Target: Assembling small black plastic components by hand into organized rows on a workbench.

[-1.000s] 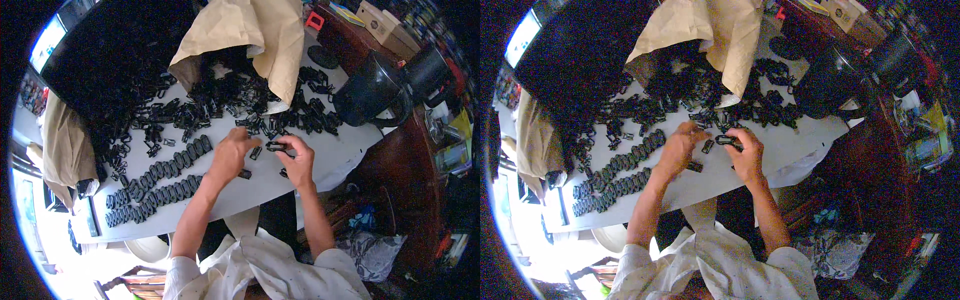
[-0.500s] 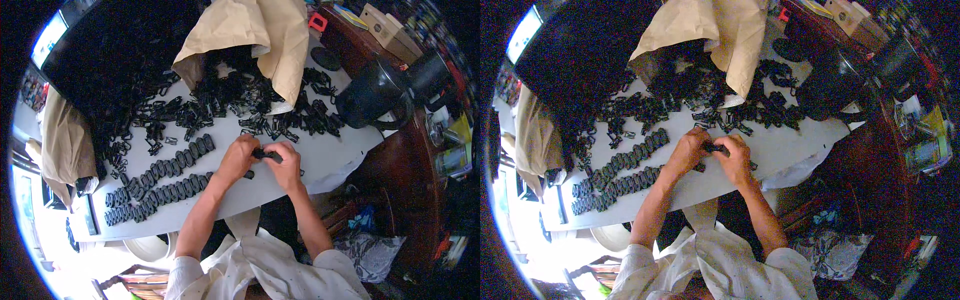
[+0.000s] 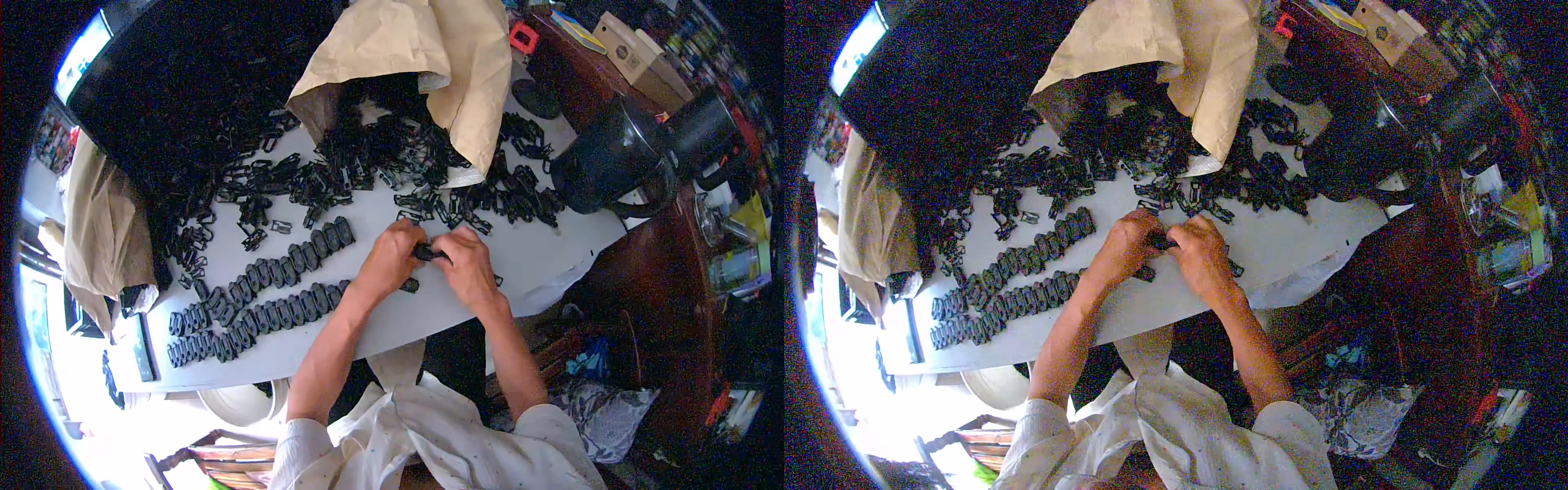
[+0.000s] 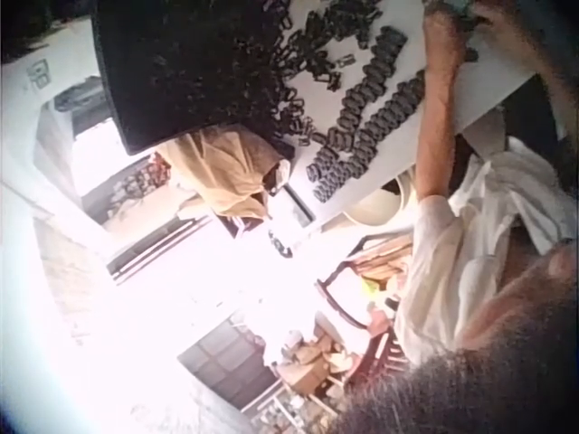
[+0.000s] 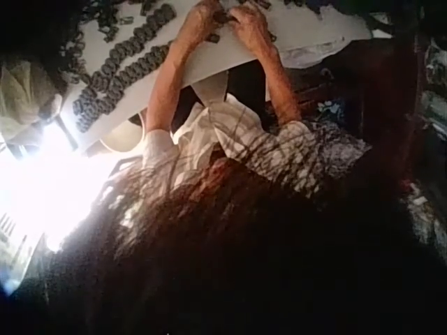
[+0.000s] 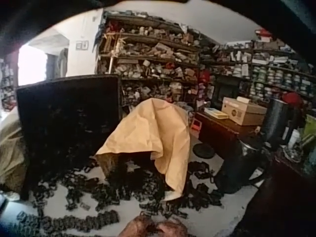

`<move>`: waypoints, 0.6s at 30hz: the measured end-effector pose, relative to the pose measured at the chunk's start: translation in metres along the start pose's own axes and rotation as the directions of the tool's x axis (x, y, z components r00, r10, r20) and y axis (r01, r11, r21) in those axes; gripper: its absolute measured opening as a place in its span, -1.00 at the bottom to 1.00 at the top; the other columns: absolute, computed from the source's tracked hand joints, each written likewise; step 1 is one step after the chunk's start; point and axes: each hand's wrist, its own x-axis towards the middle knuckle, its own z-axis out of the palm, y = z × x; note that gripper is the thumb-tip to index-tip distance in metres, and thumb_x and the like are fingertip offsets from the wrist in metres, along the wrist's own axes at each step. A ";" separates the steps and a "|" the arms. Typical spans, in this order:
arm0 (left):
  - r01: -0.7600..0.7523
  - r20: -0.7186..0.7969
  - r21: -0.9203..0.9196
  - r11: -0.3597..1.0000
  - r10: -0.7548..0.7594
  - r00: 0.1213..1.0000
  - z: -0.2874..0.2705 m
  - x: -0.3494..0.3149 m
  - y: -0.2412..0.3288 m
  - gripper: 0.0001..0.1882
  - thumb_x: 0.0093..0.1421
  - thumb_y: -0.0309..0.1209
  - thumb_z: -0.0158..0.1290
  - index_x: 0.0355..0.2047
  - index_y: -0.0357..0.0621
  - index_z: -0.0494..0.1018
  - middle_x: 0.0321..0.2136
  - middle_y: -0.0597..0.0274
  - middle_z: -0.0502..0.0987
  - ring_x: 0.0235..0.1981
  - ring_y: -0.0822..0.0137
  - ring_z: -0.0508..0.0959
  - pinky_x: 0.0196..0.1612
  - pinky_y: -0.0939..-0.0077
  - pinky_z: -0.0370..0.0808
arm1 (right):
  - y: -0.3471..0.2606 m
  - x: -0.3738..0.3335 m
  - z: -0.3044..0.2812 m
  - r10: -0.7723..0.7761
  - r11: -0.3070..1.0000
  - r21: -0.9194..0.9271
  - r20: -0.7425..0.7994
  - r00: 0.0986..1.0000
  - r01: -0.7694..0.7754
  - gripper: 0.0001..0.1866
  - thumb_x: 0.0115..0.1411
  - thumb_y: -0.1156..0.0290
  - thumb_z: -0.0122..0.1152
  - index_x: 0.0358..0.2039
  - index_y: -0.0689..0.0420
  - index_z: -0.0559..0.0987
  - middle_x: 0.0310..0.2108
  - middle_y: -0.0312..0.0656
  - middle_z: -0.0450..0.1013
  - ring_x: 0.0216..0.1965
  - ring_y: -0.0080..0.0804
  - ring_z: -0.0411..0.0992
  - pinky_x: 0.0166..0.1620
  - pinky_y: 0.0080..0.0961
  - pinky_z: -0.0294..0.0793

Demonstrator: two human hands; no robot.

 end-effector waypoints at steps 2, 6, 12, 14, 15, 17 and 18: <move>0.005 -0.034 0.021 1.000 -0.004 0.999 0.000 0.000 0.003 -0.65 -0.31 -0.61 0.23 -0.41 -0.27 0.44 -0.38 -0.06 0.46 -0.30 -0.08 0.47 -0.21 0.19 0.43 | 0.000 0.000 -0.001 -0.042 0.996 -0.075 0.013 0.999 0.043 -0.73 -0.24 0.65 0.33 -0.47 0.19 0.48 -0.45 -0.15 0.47 -0.30 -0.14 0.40 -0.24 -0.28 0.41; 0.008 -0.004 0.025 1.000 -0.008 1.000 -0.005 0.001 0.008 -0.65 -0.30 -0.63 0.21 -0.40 -0.28 0.44 -0.39 -0.06 0.46 -0.29 -0.09 0.46 -0.22 0.19 0.43 | -0.004 0.001 -0.002 -0.127 0.979 -0.157 0.052 0.991 0.133 -0.71 -0.24 0.65 0.33 -0.45 0.19 0.47 -0.46 -0.15 0.45 -0.31 -0.12 0.38 -0.24 -0.26 0.38; 0.069 -0.027 -0.001 0.998 -0.069 0.997 -0.001 0.001 0.003 -0.67 -0.29 -0.70 0.17 -0.41 -0.28 0.44 -0.43 -0.01 0.44 -0.26 -0.06 0.45 -0.19 0.20 0.43 | -0.014 0.004 -0.006 -0.099 0.982 -0.162 -0.016 0.995 0.095 -0.66 -0.22 0.65 0.32 -0.36 0.20 0.46 -0.38 -0.11 0.42 -0.28 -0.09 0.36 -0.22 -0.25 0.36; 0.071 -0.031 -0.016 0.997 -0.071 0.997 -0.002 0.001 0.003 -0.68 -0.28 -0.69 0.16 -0.41 -0.28 0.44 -0.44 -0.02 0.43 -0.28 -0.07 0.45 -0.21 0.18 0.42 | -0.012 0.004 -0.005 -0.077 0.994 -0.073 -0.015 0.997 0.075 -0.63 -0.23 0.67 0.32 -0.33 0.20 0.47 -0.36 -0.09 0.41 -0.27 -0.06 0.35 -0.19 -0.24 0.36; 0.071 -0.032 -0.016 0.997 -0.072 0.997 -0.003 0.000 0.004 -0.68 -0.28 -0.69 0.16 -0.41 -0.28 0.44 -0.44 -0.02 0.43 -0.28 -0.07 0.45 -0.21 0.18 0.42 | -0.012 0.004 -0.005 -0.077 0.994 -0.073 -0.015 0.997 0.076 -0.63 -0.23 0.67 0.32 -0.33 0.20 0.47 -0.36 -0.09 0.41 -0.27 -0.06 0.35 -0.19 -0.24 0.36; 0.056 -0.062 -0.019 0.998 -0.057 0.996 -0.003 0.001 0.007 -0.71 -0.28 -0.68 0.15 -0.44 -0.29 0.43 -0.46 -0.03 0.42 -0.30 -0.08 0.45 -0.23 0.16 0.41 | -0.011 0.003 -0.005 -0.067 0.998 -0.010 -0.043 0.997 0.066 -0.60 -0.25 0.68 0.33 -0.30 0.19 0.48 -0.36 -0.10 0.41 -0.26 -0.06 0.34 -0.16 -0.22 0.35; 0.056 -0.062 -0.019 0.998 -0.057 0.996 -0.003 0.001 0.008 -0.71 -0.28 -0.68 0.15 -0.44 -0.29 0.43 -0.46 -0.03 0.42 -0.30 -0.08 0.45 -0.23 0.16 0.41 | -0.009 0.003 -0.003 -0.067 0.998 -0.010 -0.043 0.997 0.066 -0.60 -0.25 0.68 0.33 -0.30 0.19 0.48 -0.36 -0.10 0.41 -0.26 -0.06 0.34 -0.16 -0.22 0.35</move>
